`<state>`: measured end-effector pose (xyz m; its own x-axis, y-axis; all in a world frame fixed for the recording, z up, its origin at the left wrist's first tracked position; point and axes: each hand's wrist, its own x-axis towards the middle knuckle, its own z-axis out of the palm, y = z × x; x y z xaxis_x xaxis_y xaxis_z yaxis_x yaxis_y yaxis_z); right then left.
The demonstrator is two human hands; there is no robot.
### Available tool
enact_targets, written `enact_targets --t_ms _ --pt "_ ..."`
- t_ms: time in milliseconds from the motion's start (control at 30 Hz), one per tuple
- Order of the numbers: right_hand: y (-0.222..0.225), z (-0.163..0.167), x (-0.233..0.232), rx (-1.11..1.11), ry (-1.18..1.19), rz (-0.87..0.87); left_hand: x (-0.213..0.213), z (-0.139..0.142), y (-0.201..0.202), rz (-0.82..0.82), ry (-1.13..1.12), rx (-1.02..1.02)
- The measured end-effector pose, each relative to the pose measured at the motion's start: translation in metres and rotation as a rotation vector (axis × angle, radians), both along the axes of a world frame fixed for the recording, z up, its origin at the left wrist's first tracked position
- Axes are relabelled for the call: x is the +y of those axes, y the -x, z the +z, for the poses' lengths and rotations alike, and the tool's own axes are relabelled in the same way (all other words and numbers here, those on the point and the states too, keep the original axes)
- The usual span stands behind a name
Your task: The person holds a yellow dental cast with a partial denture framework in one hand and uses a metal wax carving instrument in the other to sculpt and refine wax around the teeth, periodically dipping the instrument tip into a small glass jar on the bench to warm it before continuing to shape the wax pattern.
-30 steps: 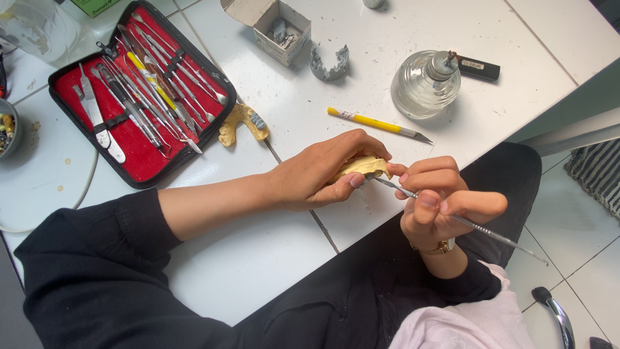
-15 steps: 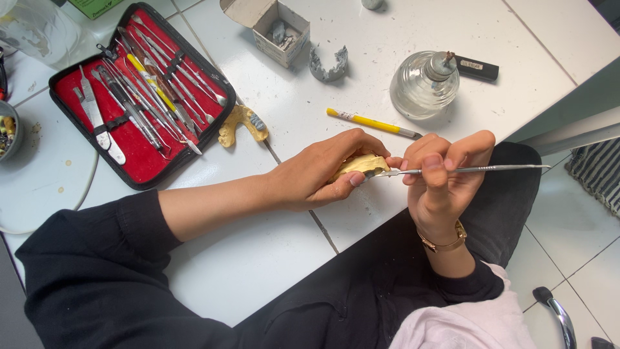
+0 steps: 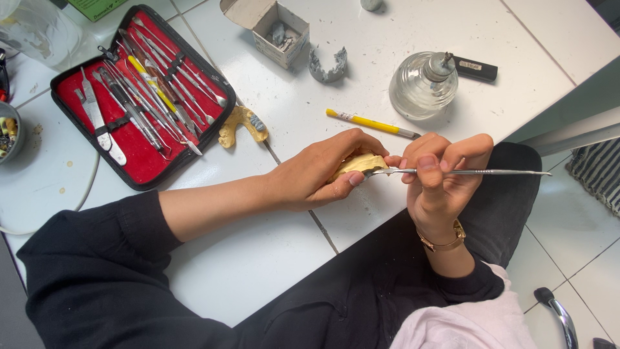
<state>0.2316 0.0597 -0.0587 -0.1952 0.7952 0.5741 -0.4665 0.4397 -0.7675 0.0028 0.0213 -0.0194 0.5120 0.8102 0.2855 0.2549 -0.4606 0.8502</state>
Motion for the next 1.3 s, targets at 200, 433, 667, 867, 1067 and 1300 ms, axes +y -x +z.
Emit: enact_targets --t_ms 200,433,667,867,1067,1300 --pt "0.0010 -0.0009 -0.0018 -0.013 -0.025 -0.031 0.0004 -0.0012 -0.0004 0.003 -0.005 0.003" --pt "0.0000 -0.0020 -0.0028 -0.032 -0.032 -0.047 -0.0004 -0.0006 0.0000 -0.001 -0.009 -0.006" --pt "0.0008 -0.0033 -0.0063 -0.037 -0.080 -0.112 -0.0017 -0.0015 -0.0003 -0.005 -0.042 -0.006" --pt "0.0023 -0.0042 -0.0064 -0.054 -0.128 -0.145 -0.0011 -0.0049 -0.0007 0.003 -0.092 0.010" --pt "0.0009 -0.0058 -0.0047 -0.076 -0.142 -0.135 0.0000 -0.0085 -0.0006 0.008 -0.120 0.020" --pt "0.0013 -0.0064 -0.0062 -0.070 -0.125 -0.131 -0.0001 -0.0078 0.0005 0.013 -0.118 0.027"
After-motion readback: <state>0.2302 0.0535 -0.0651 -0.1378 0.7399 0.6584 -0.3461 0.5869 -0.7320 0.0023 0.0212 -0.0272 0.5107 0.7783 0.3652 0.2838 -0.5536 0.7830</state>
